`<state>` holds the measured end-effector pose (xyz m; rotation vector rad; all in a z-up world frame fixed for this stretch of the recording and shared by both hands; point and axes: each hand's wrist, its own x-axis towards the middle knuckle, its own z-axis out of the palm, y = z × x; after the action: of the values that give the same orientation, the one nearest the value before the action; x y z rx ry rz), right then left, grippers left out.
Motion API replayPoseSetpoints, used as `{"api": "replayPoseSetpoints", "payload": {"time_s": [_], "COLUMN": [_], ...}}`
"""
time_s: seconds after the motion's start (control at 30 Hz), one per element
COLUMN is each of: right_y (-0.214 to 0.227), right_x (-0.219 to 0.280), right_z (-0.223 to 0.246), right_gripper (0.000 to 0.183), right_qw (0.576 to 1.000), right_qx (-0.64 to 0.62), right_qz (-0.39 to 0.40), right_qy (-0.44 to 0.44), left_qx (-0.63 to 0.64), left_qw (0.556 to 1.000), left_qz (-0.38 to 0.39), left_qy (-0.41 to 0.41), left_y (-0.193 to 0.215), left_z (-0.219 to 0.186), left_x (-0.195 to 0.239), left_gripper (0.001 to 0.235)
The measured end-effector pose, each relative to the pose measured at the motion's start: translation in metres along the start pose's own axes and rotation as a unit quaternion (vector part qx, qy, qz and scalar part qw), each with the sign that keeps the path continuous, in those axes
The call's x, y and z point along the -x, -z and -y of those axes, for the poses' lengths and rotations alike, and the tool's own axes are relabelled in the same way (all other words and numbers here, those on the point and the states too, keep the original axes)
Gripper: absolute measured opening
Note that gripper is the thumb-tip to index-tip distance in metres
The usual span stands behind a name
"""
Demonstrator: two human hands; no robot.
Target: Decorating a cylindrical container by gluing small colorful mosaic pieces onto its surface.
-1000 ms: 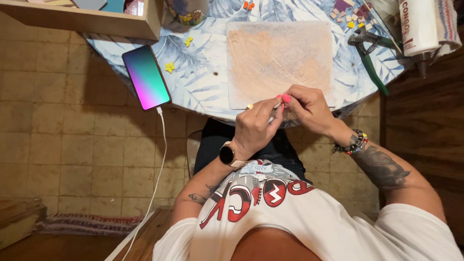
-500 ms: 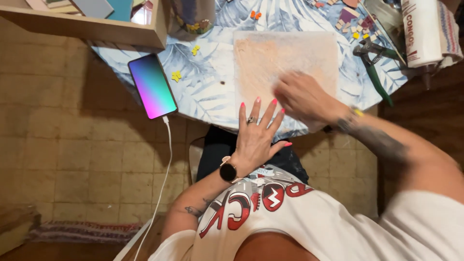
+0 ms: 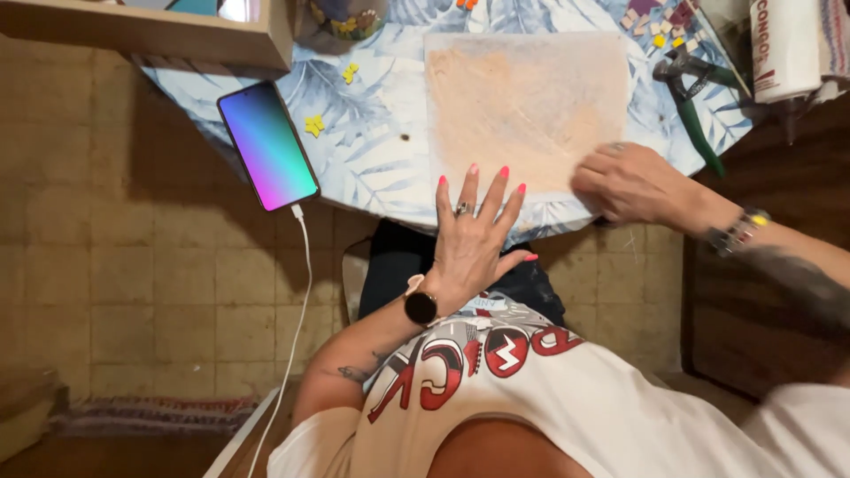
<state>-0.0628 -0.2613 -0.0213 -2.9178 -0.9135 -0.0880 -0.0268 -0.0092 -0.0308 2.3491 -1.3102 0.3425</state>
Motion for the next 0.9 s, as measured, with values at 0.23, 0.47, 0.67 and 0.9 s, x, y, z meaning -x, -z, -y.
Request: {"api": "replayPoseSetpoints", "payload": {"time_s": [0.23,0.47,0.67,0.9], "right_y": [-0.017,-0.039,0.011,-0.011], "right_x": [-0.102,-0.162,-0.045,0.022], "right_z": [-0.003,-0.038,0.010,-0.025], "right_gripper": [0.016,0.019,0.016,0.012], "right_qw": [0.994,0.967,0.995,0.989], "right_qx": [0.026,0.148,0.028,-0.025], "right_qz": [-0.096,-0.200,-0.085,-0.098], "right_qy": [0.044,0.042,0.052,-0.107], "left_qx": [-0.004,-0.018,-0.015,0.143], "left_qw": [1.000,1.000,1.000,0.981], "left_qz": [0.004,0.011,0.006,-0.110], "left_qy": [-0.007,-0.004,-0.004,0.075], "left_y": [-0.004,-0.003,-0.003,-0.004], "left_z": [0.002,0.000,-0.001,-0.012], "left_x": [0.004,0.002,0.002,-0.008], "left_gripper": [0.077,0.076,0.077,0.049]}}
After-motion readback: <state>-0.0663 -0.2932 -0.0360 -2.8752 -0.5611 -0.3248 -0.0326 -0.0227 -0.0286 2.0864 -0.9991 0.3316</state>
